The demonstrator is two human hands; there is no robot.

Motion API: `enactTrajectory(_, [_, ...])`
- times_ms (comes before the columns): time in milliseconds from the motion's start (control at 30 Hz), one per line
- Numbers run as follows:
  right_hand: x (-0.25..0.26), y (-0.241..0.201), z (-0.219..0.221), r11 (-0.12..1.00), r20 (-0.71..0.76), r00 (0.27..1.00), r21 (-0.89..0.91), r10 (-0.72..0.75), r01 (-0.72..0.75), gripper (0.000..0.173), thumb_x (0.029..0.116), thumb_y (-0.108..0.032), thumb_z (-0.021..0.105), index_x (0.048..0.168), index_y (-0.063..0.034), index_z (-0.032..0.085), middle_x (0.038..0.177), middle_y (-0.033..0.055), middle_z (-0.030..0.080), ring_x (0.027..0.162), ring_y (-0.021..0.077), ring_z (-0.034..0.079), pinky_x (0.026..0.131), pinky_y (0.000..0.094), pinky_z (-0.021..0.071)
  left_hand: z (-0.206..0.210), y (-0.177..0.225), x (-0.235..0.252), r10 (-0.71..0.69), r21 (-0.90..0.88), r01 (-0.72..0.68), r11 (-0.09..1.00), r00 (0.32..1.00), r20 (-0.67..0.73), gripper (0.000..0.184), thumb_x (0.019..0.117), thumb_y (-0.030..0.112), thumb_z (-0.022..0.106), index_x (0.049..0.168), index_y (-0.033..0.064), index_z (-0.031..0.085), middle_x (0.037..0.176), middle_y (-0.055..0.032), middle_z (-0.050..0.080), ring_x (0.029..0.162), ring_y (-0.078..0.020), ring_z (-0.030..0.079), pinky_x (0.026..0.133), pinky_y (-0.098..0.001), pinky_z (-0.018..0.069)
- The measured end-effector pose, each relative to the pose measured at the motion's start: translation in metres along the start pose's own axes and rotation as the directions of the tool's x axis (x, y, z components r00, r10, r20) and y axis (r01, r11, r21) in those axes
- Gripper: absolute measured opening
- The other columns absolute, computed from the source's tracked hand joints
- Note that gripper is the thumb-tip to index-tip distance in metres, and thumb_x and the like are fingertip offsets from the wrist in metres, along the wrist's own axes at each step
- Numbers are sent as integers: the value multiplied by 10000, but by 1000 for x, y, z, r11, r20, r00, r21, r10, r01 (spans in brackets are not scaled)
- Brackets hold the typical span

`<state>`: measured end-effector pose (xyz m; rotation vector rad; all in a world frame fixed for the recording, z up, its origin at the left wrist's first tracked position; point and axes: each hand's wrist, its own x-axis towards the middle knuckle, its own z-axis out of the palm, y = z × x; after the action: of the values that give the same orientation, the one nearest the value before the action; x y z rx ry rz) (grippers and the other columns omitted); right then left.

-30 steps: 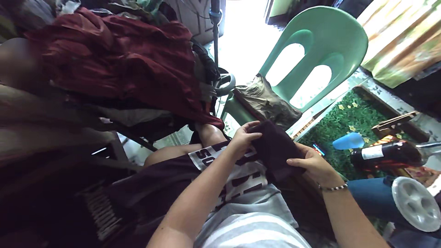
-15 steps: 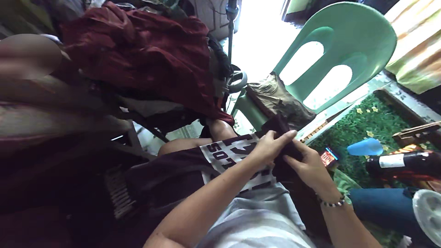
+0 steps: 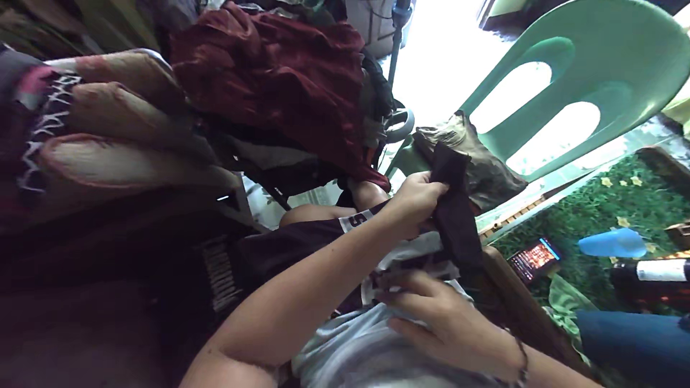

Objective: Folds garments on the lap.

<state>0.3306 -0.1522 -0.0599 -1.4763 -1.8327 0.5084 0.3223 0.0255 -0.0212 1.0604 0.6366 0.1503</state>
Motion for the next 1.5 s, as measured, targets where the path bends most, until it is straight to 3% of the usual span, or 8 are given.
enactTrajectory(267, [28,51,30,891,207,902,-343,380,-296,702,1010,-632,432,1552,-188,469,1623,208,355,1536,464,195,1178,742,26,-4,26,-29,170,-65,-167,984,984,50,210,1073,90,465,1238,24,577,940,-103,693,767,-154,697,650,-313,601])
enactTrajectory(400, [4,80,46,881,71,931,-357,358,-311,744,997,-705,366,1567,-235,448,1629,190,354,1518,424,280,1181,672,252,-27,15,-43,223,-91,-216,972,972,76,206,1073,89,460,1224,28,587,972,-77,703,840,-142,700,759,-335,608])
enactTrajectory(500, [-8,76,48,900,-12,907,-118,421,-420,577,937,-581,641,1309,-143,686,1288,75,692,1223,193,629,1067,449,487,-57,-2,-69,245,-53,-242,969,969,43,235,1074,143,460,1248,81,605,1003,-71,715,840,-138,703,728,-321,611])
enactTrajectory(733, [-11,55,26,936,501,794,-256,344,-243,409,1052,-370,507,1051,-12,706,998,249,709,993,456,686,820,672,518,-144,-71,-140,260,-23,-271,962,942,-212,322,1051,75,466,1355,123,561,1136,-61,726,1009,-157,715,898,-365,611])
enactTrajectory(833, [-13,62,19,992,611,783,-35,116,-119,291,1062,-173,497,1237,-45,690,1143,192,710,1097,388,676,948,596,513,-178,-105,-151,220,64,-211,975,902,-372,338,1067,58,438,1400,53,498,1158,-73,713,1028,-157,708,912,-370,603])
enactTrajectory(1067, [-4,57,-2,994,54,993,-42,101,-99,219,1016,-220,584,1072,-100,758,908,45,748,800,161,717,720,407,602,-180,-116,-159,225,-9,-244,970,908,-354,365,1078,68,389,1438,82,446,1172,-42,713,1038,-138,711,913,-342,609])
enactTrajectory(1267, [40,87,50,948,46,986,-285,159,-140,484,1043,-445,504,1509,-316,521,1638,100,368,1515,393,296,1159,666,292,-181,-119,-150,265,127,-233,964,850,-455,431,1089,87,407,1516,45,367,1265,-72,672,1082,-124,691,940,-327,595])
enactTrajectory(1500, [28,116,72,847,115,928,-459,356,-268,687,1015,-677,333,1593,-309,382,1699,40,242,1551,415,189,1131,769,196,-189,-138,-150,343,365,-101,926,632,-695,541,1040,77,527,1542,33,328,1434,-161,538,1211,-156,616,1005,-316,536])
